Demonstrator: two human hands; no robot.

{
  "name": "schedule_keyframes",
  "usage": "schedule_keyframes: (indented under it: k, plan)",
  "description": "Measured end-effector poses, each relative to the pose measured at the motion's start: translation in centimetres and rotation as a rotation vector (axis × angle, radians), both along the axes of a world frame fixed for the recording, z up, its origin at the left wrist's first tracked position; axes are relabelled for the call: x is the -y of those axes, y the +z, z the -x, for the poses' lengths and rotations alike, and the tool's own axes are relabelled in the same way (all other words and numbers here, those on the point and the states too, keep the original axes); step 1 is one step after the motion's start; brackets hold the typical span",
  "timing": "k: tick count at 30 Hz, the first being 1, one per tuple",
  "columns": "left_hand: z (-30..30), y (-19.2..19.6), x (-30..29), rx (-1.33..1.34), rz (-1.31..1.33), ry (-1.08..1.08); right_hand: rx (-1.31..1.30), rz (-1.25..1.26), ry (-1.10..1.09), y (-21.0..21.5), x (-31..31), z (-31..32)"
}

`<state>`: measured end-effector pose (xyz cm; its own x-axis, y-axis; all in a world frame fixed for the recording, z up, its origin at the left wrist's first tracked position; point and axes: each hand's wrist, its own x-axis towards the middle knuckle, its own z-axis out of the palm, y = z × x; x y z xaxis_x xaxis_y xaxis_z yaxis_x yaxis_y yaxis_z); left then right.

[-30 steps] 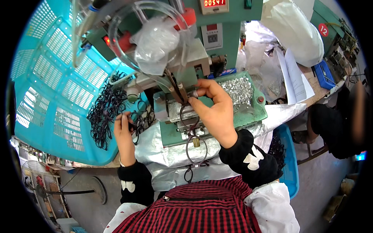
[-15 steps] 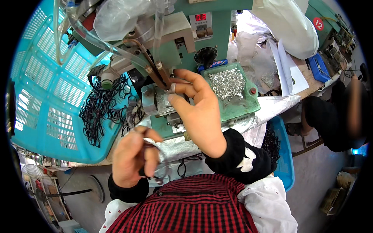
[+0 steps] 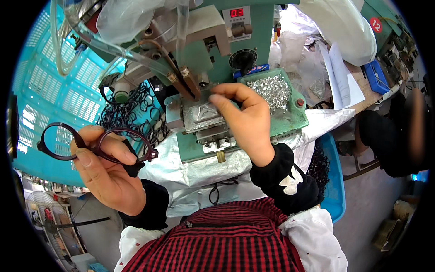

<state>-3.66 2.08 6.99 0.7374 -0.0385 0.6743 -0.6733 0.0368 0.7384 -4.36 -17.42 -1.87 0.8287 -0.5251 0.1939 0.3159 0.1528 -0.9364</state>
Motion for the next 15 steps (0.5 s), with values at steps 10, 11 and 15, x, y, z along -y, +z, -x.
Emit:
schedule_keyframes:
  k: [10, 11, 15]
  plan:
    - [-5.4, -0.5, 2.0, 0.202, -0.111, 0.090, 0.090, 0.365, -0.136, 0.3, -1.2, -0.5]
    - [-5.9, -0.6, 2.0, 0.193, -0.095, 0.086, 0.112, 0.394, -0.149, 0.4, -1.0, -0.5]
    - [-5.4, -1.1, 1.4, 0.122, -0.022, 0.053, 0.158, 0.588, -0.174, 0.5, -0.4, 0.0]
